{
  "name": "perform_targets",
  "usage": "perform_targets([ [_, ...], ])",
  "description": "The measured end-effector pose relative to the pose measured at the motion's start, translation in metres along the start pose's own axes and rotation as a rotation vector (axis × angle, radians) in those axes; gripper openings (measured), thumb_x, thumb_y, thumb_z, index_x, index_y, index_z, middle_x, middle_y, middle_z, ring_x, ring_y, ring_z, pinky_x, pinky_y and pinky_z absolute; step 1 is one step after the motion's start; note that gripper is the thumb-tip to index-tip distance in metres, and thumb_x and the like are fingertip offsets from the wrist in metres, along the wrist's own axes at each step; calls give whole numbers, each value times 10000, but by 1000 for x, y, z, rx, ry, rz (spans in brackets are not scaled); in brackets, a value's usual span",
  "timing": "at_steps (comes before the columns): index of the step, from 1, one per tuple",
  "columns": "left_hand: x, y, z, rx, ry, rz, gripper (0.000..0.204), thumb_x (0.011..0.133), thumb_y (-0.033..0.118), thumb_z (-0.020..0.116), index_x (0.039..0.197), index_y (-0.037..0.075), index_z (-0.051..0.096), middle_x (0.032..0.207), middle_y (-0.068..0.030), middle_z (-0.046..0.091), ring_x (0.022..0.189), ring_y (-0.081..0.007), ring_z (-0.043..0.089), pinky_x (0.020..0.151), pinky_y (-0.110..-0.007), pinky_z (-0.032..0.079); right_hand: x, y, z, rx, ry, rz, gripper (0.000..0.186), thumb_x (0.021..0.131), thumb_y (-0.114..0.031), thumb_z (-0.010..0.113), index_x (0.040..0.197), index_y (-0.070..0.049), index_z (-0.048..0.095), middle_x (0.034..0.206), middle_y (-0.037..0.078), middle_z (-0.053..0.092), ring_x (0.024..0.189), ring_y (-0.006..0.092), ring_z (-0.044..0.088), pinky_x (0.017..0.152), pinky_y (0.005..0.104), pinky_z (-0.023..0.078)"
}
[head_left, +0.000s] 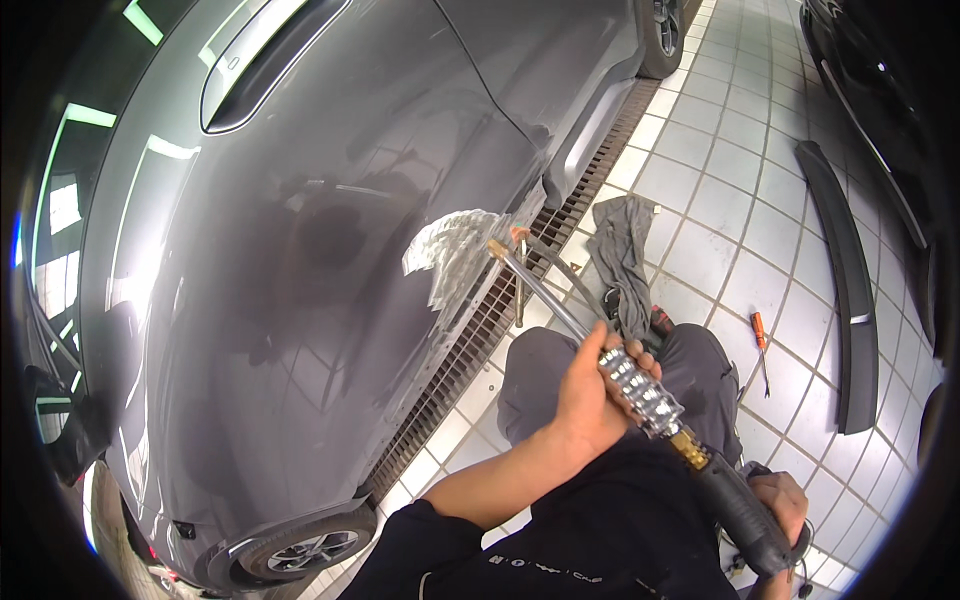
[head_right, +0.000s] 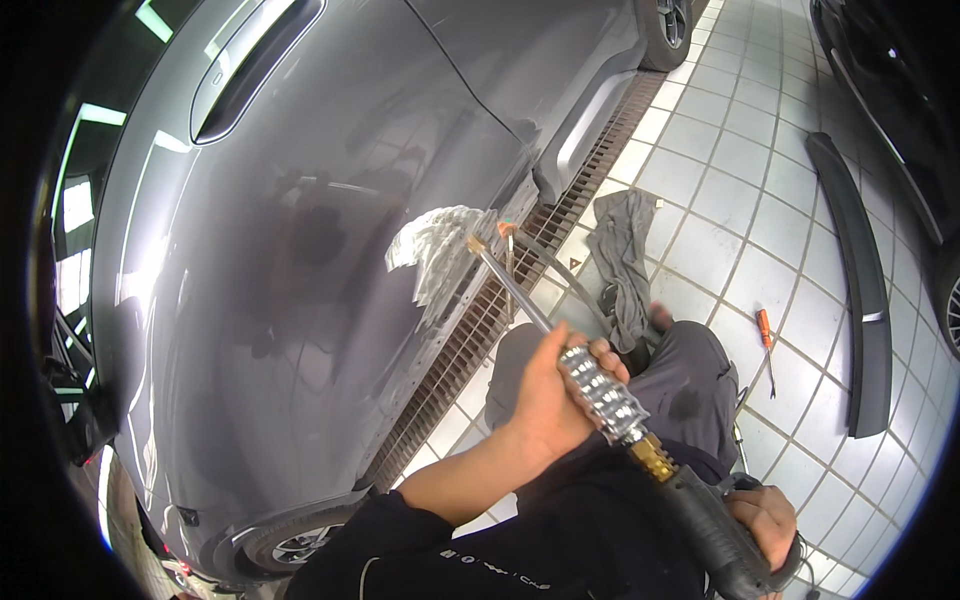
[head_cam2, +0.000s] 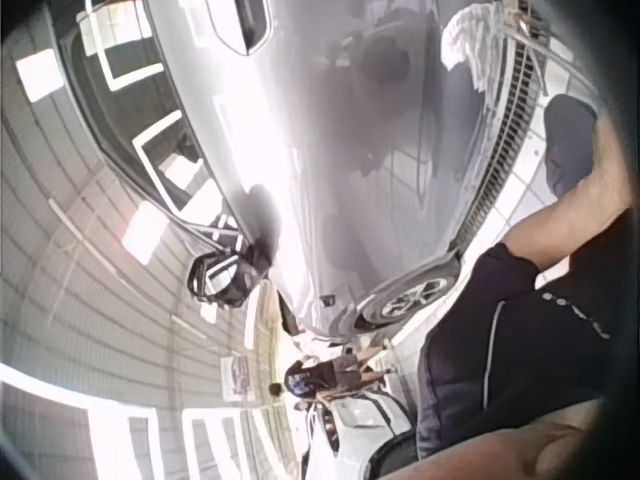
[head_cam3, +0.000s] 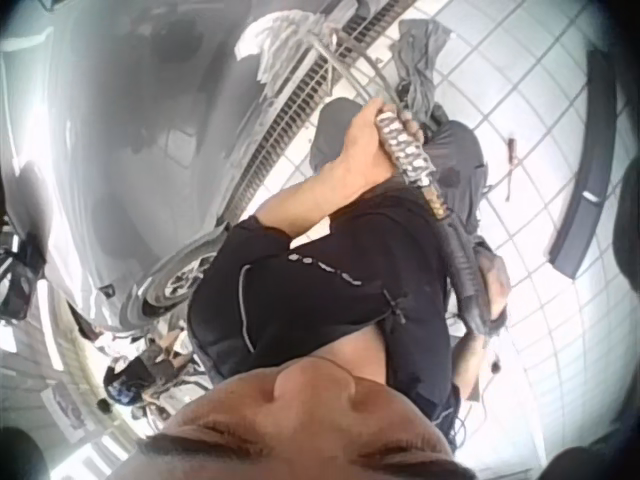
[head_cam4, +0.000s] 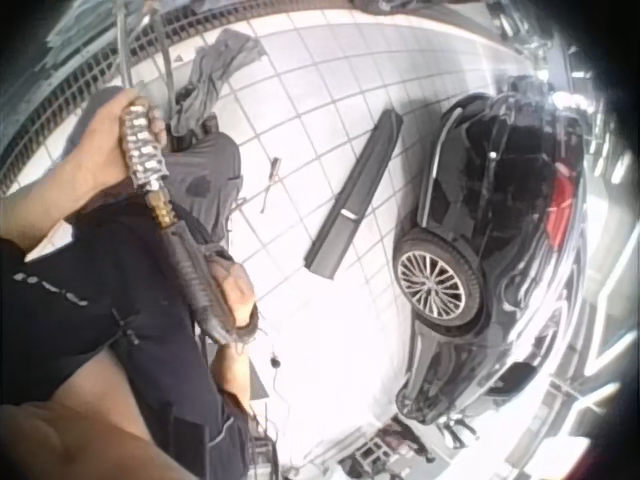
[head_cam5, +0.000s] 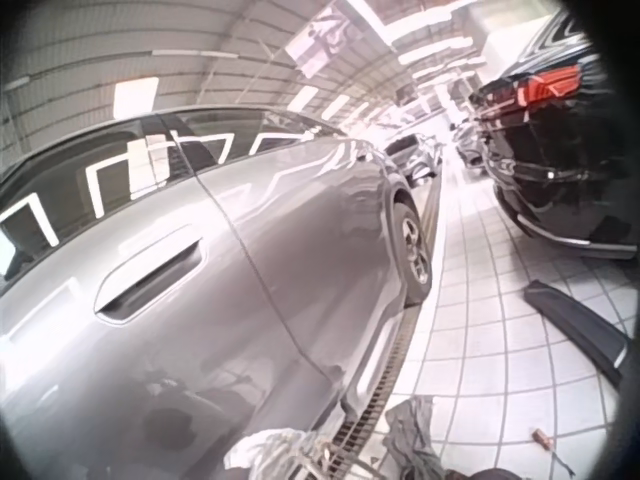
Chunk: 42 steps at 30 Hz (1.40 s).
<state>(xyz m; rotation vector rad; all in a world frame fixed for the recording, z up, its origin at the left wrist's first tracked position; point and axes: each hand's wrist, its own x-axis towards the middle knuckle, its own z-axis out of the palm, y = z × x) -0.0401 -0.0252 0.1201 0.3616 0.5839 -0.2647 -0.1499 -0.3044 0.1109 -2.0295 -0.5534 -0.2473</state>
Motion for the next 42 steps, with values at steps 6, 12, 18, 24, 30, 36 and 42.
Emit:
perform_targets([
  [6,1,28,10,17,41,108,323,975,380,500,762,140,466,761,-38,544,687,-202,570,720,-394,524,27,-8,21,-42,2,-73,234,770,-224,684,811,-4,618,765,129,646,576,244,564,541,344,414],
  [12,2,40,0,-59,-5,71,308,976,366,500,772,139,460,763,-35,539,678,-197,568,705,-387,521,39,-18,24,-124,-46,-127,236,741,-216,687,789,1,607,770,124,643,574,237,556,540,343,416],
  [18,0,43,-5,-72,-54,57,307,963,378,519,778,142,452,773,-31,540,681,-195,578,691,-388,522,50,-32,15,-244,-112,-203,231,686,-193,688,793,-16,584,777,106,630,601,235,552,566,350,424],
  [24,16,71,-4,65,-1,176,255,942,343,556,842,122,478,774,-27,543,688,-187,585,662,-389,524,54,-39,11,-314,-133,-269,242,681,-207,671,795,-14,579,787,102,623,614,238,553,571,353,420],
  [30,-5,37,-12,-152,-160,98,204,926,282,571,972,90,521,782,-7,510,675,-135,515,710,-315,471,56,-40,12,-318,-178,-322,243,690,-226,657,793,-18,584,777,95,624,617,236,549,572,351,421],
  [36,-2,35,-10,-50,-96,101,249,952,331,548,1005,88,525,832,-10,545,742,-155,553,783,-341,493,50,-36,21,-140,-118,-119,209,706,-207,651,778,-22,587,751,107,618,606,250,549,566,355,422],
  [42,12,25,3,89,-199,64,249,990,294,487,1068,61,534,1038,-96,593,1034,-228,567,953,-399,441,-15,-22,22,660,37,865,501,808,-285,731,1151,40,566,898,120,663,716,189,620,647,314,510],
])
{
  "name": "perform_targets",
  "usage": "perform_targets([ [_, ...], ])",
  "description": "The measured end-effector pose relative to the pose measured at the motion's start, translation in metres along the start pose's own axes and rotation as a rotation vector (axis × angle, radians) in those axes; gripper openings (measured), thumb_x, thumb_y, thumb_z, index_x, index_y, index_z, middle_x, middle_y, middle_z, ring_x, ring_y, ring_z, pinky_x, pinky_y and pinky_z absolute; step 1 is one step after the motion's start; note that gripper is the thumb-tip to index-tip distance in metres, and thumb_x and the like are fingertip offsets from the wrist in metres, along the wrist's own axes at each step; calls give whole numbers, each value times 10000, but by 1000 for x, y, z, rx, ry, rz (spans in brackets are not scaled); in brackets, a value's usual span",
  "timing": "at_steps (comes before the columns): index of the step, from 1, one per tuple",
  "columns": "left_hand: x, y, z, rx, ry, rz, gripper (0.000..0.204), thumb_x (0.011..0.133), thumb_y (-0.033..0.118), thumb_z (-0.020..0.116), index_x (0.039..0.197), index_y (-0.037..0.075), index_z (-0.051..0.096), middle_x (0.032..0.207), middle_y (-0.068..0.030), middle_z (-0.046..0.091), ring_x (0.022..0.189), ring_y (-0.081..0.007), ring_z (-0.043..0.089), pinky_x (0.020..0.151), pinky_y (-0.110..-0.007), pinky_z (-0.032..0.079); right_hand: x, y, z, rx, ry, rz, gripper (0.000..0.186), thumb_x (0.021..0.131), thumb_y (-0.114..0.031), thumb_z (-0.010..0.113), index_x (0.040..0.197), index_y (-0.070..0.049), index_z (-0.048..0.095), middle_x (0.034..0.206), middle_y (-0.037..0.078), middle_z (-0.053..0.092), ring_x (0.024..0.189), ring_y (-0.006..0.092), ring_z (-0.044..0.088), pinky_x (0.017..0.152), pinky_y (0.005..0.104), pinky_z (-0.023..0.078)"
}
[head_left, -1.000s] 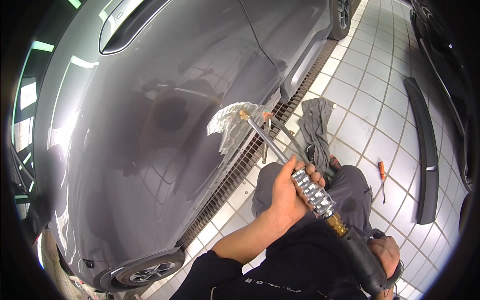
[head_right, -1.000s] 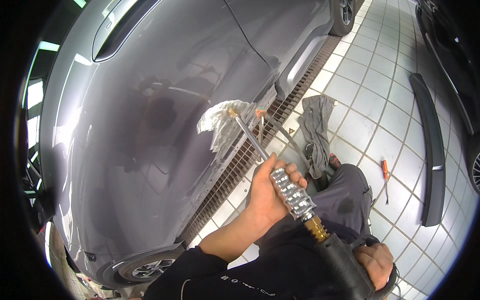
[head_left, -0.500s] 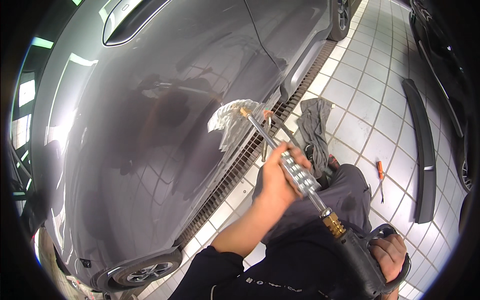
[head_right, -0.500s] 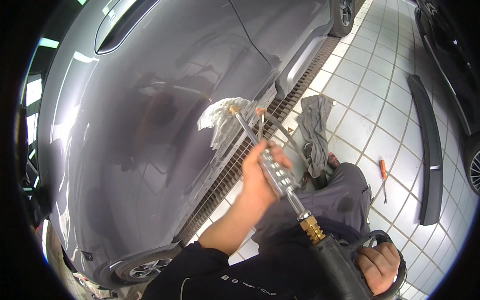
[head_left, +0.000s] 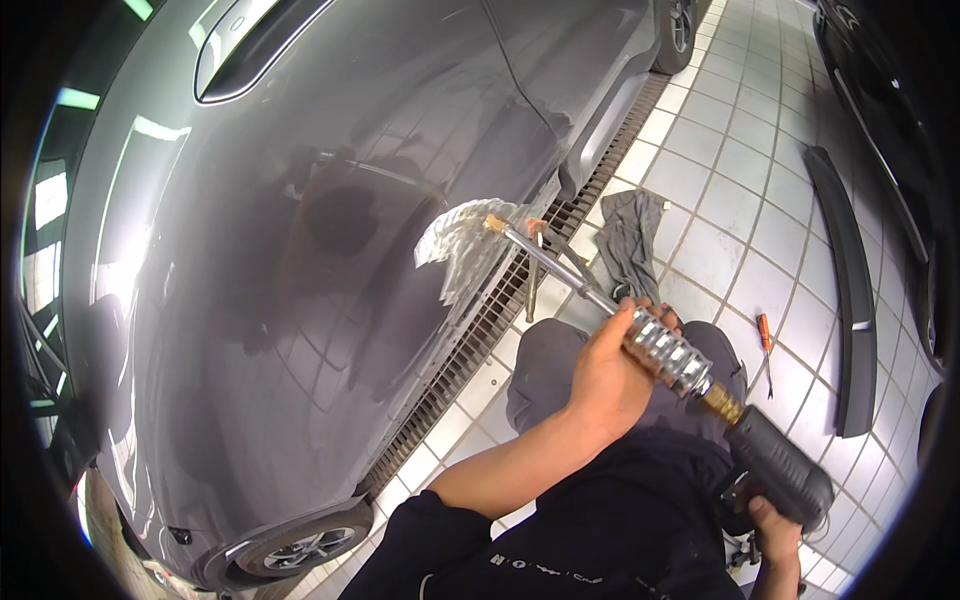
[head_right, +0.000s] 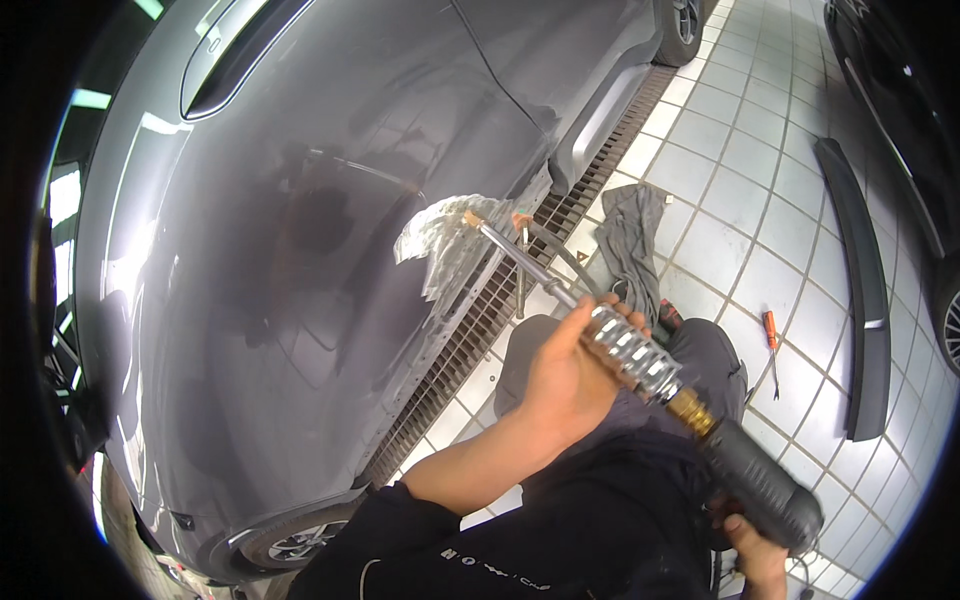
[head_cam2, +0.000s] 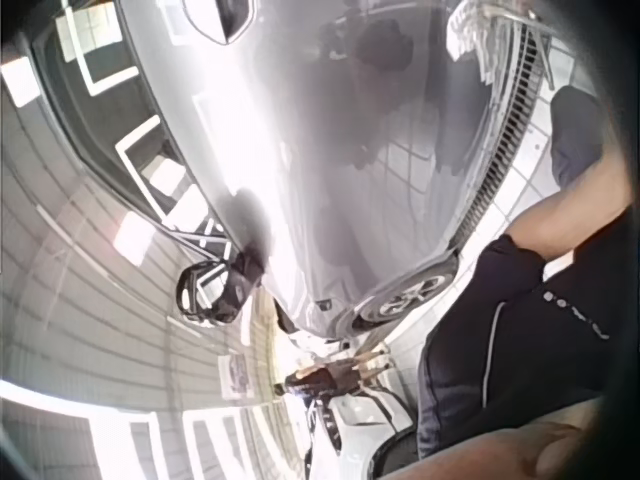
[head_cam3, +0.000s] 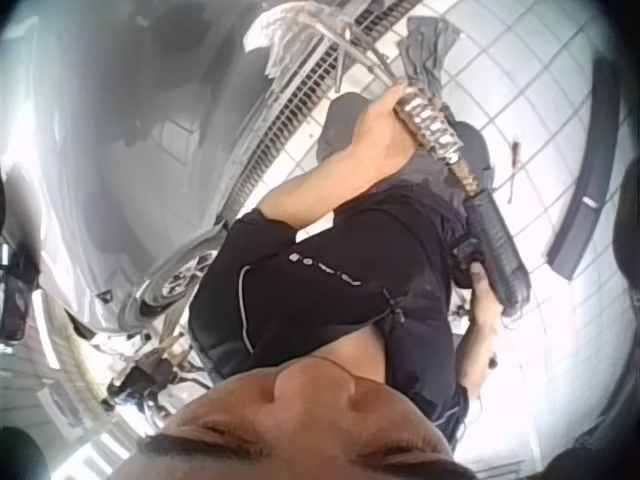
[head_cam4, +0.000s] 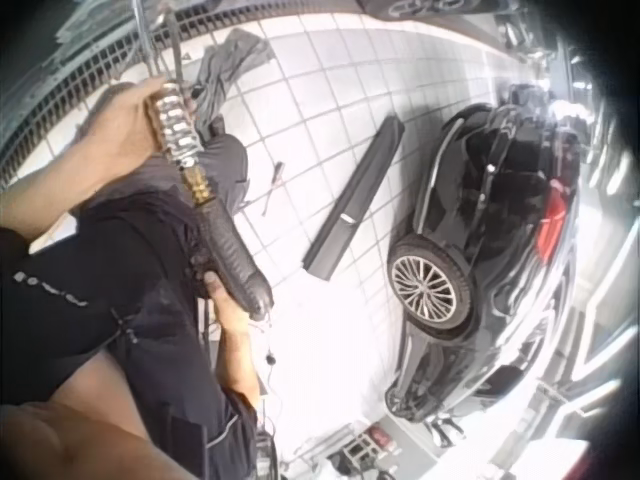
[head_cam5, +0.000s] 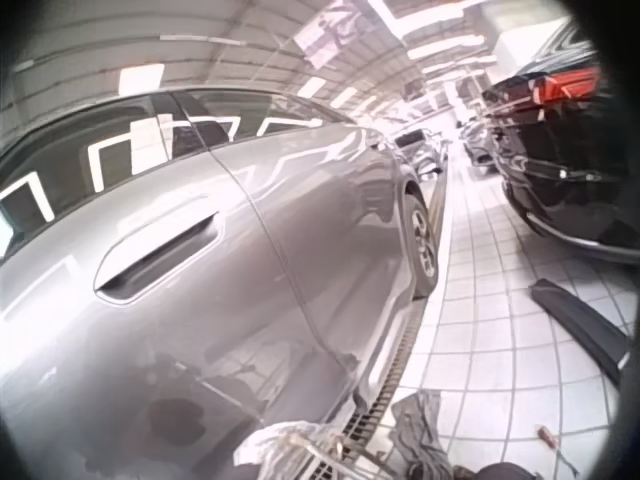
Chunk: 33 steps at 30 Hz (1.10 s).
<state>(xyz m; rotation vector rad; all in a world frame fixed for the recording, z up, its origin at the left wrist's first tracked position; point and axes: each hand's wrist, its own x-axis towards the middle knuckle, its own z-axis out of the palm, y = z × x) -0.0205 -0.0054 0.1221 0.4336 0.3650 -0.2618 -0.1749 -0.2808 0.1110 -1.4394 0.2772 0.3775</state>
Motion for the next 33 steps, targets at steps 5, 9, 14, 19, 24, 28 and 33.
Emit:
perform_targets([
  [5,39,-55,-9,173,-10,-187,195,941,204,547,1022,26,550,1036,-101,599,1025,-235,570,965,-393,437,13,44,-43,201,408,-51,513,845,-395,698,1074,45,569,830,126,640,675,221,633,637,346,527],
  [9,65,-89,-4,424,66,-374,273,911,209,584,1113,28,550,1094,-115,592,1076,-244,557,997,-433,422,31,86,-79,-67,674,60,330,899,-174,643,1101,64,539,853,76,623,707,151,602,596,276,487],
  [14,61,-57,19,555,-251,-59,461,901,212,551,1305,0,480,1338,-161,527,1269,-285,482,1080,-465,378,105,201,-148,333,670,392,231,807,-116,683,992,-8,596,795,58,618,644,179,577,589,334,475],
  [19,1,21,-14,761,106,250,424,915,222,582,1252,-23,505,1208,-185,584,1065,-269,583,960,-411,468,136,336,-183,457,503,762,256,865,-253,628,1007,-39,616,861,138,654,722,293,660,668,431,558],
  [24,-73,58,-77,815,547,421,373,907,210,611,1197,-18,554,1099,-155,637,966,-247,629,868,-359,522,138,329,-187,-1087,3,697,329,891,-319,565,1006,-25,658,950,197,678,834,339,679,731,453,548],
  [28,-105,61,-97,873,647,422,339,913,213,619,1172,-2,577,1064,-124,648,904,-209,650,816,-320,547,190,256,-150,-1174,60,358,264,883,-295,566,953,-68,679,916,199,684,845,379,663,746,479,530],
  [33,-83,60,-99,1072,679,352,311,915,195,611,1153,-3,583,1022,-110,645,885,-207,653,812,-310,545,215,315,-77,-1512,-661,-280,219,856,-284,584,950,-116,690,924,141,685,886,330,661,732,452,530],
])
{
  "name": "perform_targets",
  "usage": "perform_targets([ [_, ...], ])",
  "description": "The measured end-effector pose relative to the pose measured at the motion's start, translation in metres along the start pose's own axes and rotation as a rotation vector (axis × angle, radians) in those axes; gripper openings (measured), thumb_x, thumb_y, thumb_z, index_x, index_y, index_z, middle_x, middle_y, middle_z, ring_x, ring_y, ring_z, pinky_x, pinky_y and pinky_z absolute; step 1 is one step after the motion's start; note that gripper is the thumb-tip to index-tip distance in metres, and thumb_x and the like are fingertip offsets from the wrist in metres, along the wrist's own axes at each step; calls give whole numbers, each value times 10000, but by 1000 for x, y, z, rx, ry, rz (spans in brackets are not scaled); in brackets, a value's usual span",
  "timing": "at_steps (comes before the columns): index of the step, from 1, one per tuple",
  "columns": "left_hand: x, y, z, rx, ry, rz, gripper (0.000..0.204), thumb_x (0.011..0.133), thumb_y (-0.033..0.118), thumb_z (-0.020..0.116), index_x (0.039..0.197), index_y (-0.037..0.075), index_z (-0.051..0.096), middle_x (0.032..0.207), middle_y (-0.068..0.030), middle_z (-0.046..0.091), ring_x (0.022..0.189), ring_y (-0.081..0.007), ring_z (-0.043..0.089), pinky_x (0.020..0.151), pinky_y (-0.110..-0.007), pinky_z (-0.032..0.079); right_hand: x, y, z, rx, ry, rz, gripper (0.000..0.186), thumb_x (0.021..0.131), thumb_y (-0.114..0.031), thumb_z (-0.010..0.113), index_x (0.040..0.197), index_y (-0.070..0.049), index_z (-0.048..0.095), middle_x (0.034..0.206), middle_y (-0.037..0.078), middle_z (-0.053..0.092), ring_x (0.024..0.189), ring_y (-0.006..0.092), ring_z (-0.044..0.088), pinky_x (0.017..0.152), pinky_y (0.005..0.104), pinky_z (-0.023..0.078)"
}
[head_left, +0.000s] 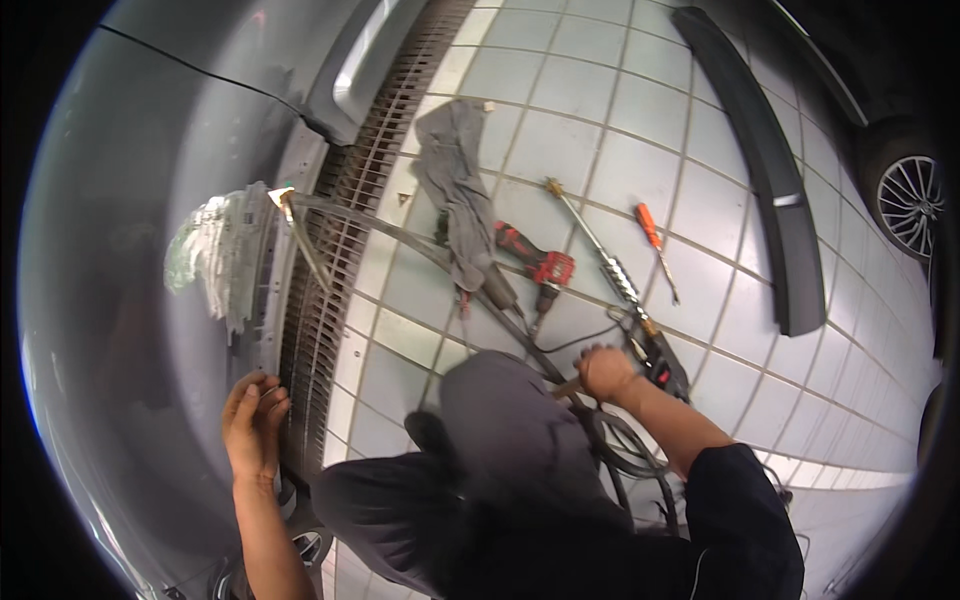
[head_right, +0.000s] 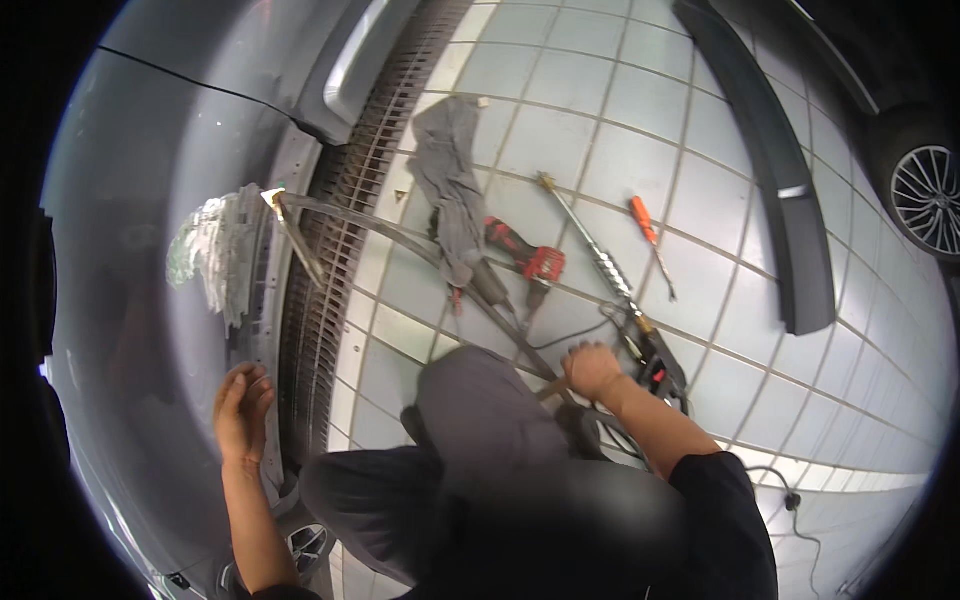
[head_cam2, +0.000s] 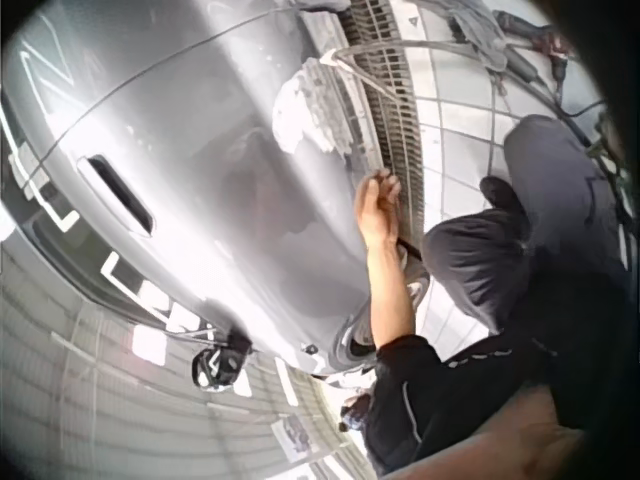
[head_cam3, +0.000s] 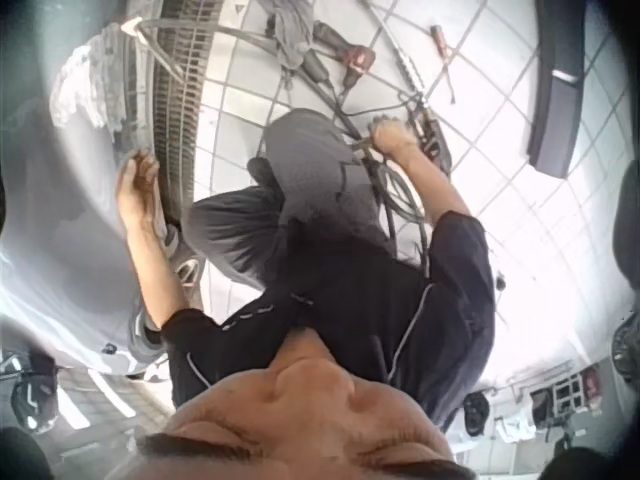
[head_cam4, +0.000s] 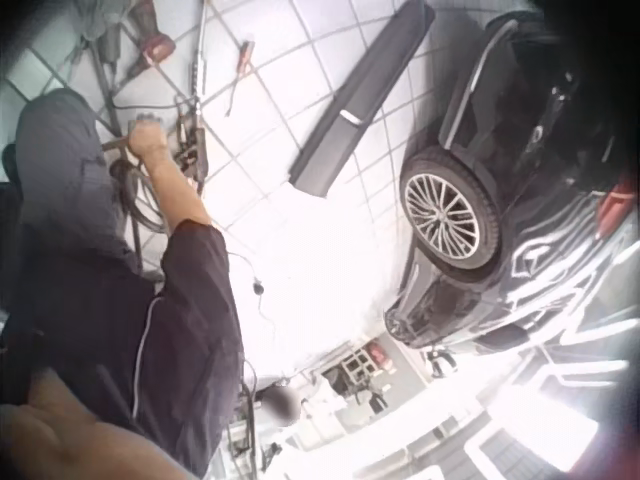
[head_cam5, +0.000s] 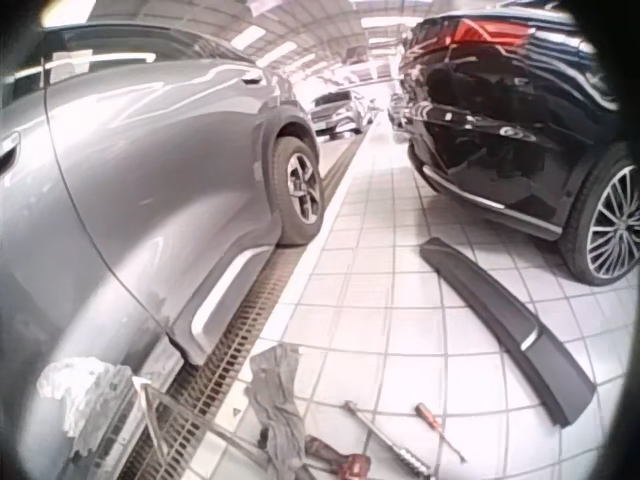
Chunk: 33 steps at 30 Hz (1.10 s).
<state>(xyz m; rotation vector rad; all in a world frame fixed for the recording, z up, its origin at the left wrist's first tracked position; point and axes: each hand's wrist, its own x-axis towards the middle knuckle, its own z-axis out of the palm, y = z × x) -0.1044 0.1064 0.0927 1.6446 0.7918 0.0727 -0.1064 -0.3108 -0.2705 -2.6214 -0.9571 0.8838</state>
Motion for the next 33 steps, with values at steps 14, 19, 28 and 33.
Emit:
perform_targets([
  [14,198,154,46,2046,4,1462,859,849,480,619,1408,-96,315,1516,-225,264,1427,-351,223,1164,-470,211,37,-36,-96,637,-183,120,345,770,-396,716,931,-91,712,815,109,702,769,227,656,739,361,509],
  [19,221,143,60,2324,104,1375,1015,838,686,478,1460,-80,239,1559,-211,187,1471,-313,109,1183,-482,130,44,-80,-193,976,148,-2,285,825,-324,730,820,-50,651,628,20,574,591,106,533,554,298,446],
  [28,189,102,-10,2212,-63,1518,1017,807,667,535,1429,-102,298,1531,-229,245,1451,-334,177,1176,-473,168,161,-239,-293,1554,932,-66,316,977,-359,515,943,-50,465,679,27,509,560,132,496,492,311,422],
  [33,165,106,-43,2238,-147,1449,1006,776,604,624,1399,-126,323,1514,-248,263,1435,-352,213,1176,-434,198,208,-305,-275,1680,819,-214,271,992,-308,492,958,-41,464,690,60,531,575,158,546,500,331,460],
])
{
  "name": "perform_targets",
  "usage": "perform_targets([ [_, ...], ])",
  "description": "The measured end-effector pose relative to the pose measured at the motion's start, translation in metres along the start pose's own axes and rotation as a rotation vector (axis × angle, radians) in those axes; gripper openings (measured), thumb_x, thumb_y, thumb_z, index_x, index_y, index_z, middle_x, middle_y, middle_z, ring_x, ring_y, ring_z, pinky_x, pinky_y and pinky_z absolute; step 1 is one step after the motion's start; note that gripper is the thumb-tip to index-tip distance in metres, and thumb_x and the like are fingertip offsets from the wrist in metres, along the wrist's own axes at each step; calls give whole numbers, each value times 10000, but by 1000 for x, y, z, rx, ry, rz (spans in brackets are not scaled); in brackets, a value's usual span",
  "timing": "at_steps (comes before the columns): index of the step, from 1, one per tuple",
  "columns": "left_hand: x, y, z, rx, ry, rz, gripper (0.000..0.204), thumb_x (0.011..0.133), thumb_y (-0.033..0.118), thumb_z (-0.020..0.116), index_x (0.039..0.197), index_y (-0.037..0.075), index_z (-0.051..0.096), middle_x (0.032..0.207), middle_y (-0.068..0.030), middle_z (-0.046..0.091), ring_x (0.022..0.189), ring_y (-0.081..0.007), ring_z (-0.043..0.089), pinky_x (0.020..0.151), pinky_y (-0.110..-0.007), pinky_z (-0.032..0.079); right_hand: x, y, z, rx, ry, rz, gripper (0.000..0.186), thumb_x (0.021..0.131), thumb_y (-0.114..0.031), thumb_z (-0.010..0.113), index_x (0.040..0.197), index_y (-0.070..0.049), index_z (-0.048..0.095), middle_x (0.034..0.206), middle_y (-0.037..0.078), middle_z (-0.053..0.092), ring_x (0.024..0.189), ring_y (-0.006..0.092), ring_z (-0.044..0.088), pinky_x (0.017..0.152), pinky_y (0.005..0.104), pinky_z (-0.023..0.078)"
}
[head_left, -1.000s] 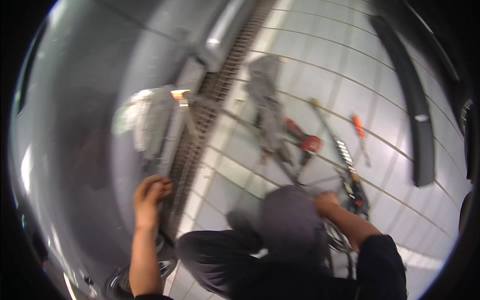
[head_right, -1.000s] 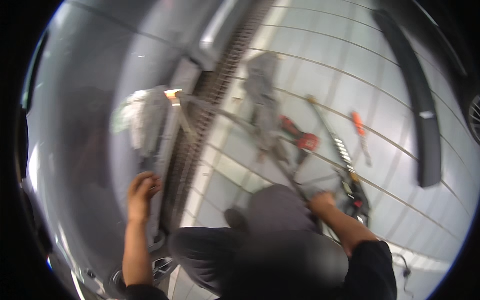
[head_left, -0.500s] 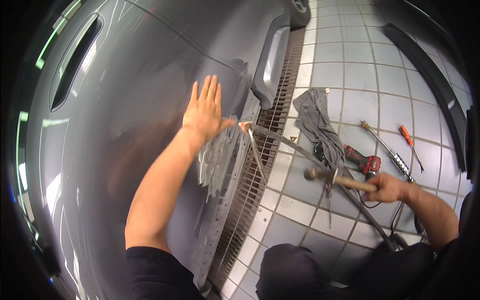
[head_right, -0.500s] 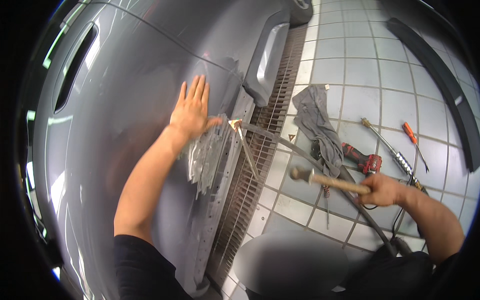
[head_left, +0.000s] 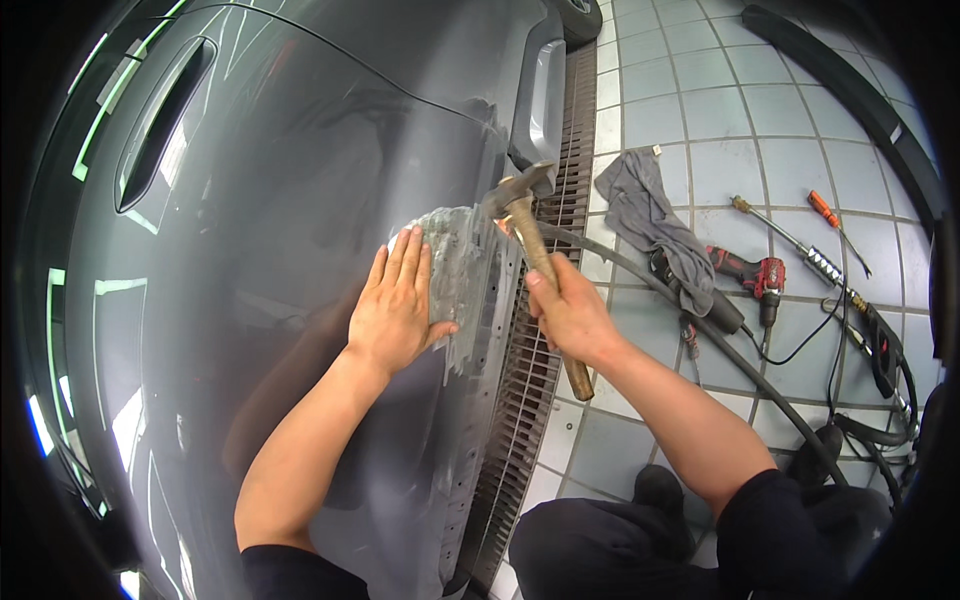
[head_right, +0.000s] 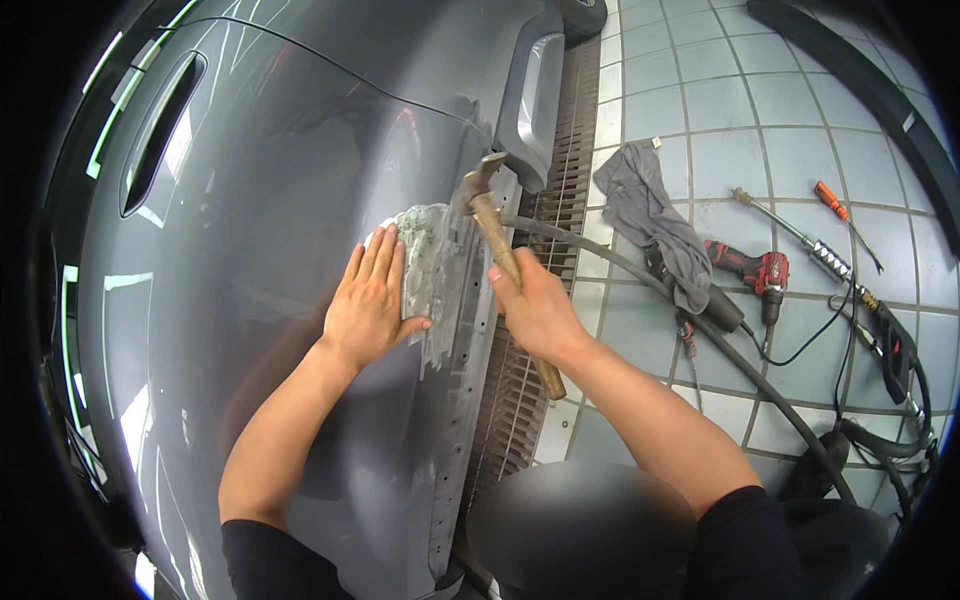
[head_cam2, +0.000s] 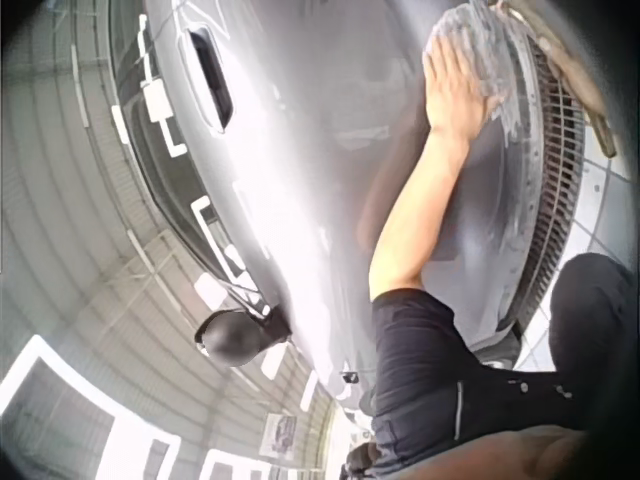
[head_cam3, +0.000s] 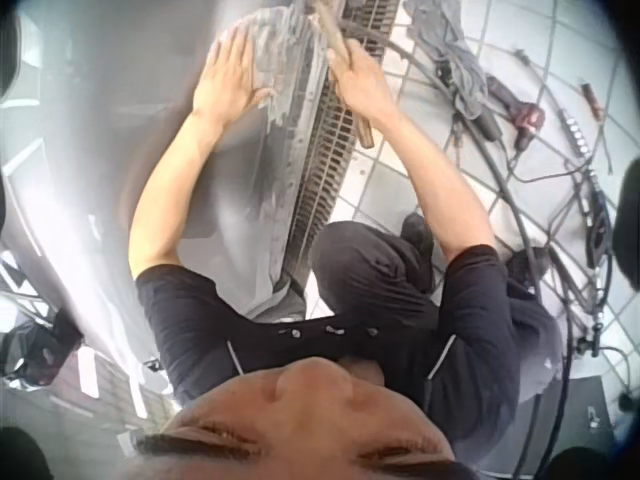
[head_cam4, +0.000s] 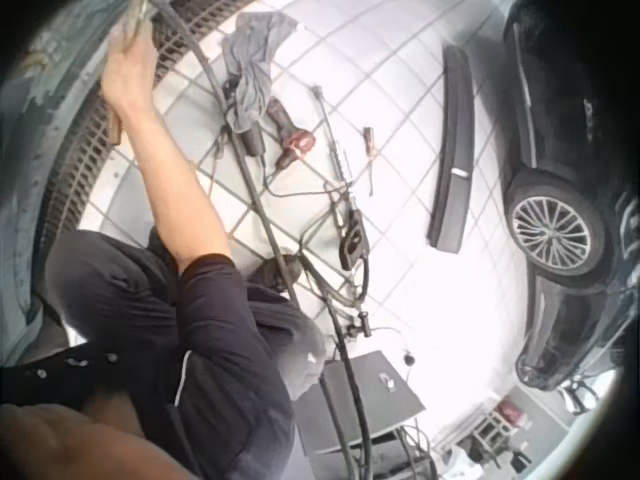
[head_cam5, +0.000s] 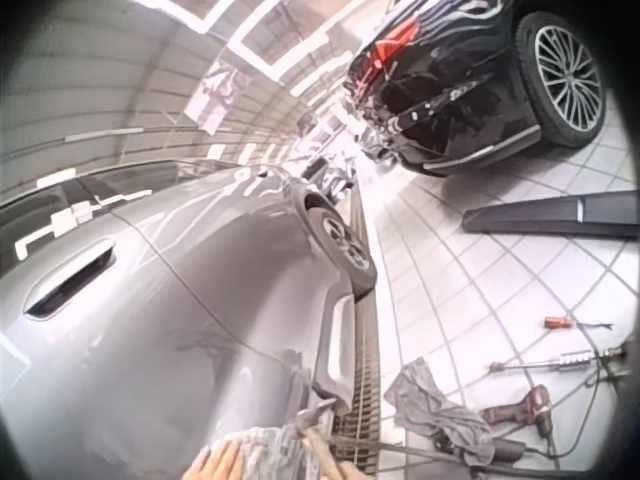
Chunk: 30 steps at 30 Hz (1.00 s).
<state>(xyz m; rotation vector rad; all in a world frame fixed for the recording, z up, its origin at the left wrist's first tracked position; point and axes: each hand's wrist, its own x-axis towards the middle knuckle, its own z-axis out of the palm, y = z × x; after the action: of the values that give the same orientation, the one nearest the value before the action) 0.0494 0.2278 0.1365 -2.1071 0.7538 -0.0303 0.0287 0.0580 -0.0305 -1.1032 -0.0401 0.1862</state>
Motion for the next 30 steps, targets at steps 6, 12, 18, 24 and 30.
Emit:
perform_targets([
  [6,-49,11,-13,-27,-125,-41,1024,768,619,614,1391,-141,324,1517,-271,234,1434,-371,204,1173,-459,194,31,4,46,-224,83,-346,346,979,-313,497,924,28,512,691,245,588,657,449,580,651,503,468],
  [12,-68,21,-2,-73,-162,-66,1039,767,601,628,1394,-159,300,1512,-294,222,1441,-395,171,1171,-483,187,42,2,59,-354,124,-399,331,979,-288,501,921,38,501,704,276,593,697,477,587,638,518,464],
  [18,-64,28,4,-108,-153,-103,1008,760,534,679,1394,-155,305,1511,-295,221,1440,-399,173,1167,-494,194,50,8,50,-381,155,-368,328,969,-287,513,907,35,505,703,278,604,691,483,596,633,537,469],
  [24,-66,42,18,-134,-135,-85,946,770,479,696,1390,-136,333,1509,-293,232,1440,-394,182,1161,-504,198,56,15,40,-344,178,-382,334,977,-285,494,941,48,506,714,270,598,715,461,603,654,517,455],
  [30,-4,50,28,-65,-5,-135,903,784,461,691,1404,-100,351,1521,-252,249,1445,-350,192,1169,-464,203,31,35,36,-124,168,-253,332,974,-283,495,933,47,497,677,245,567,686,452,587,637,488,446],
])
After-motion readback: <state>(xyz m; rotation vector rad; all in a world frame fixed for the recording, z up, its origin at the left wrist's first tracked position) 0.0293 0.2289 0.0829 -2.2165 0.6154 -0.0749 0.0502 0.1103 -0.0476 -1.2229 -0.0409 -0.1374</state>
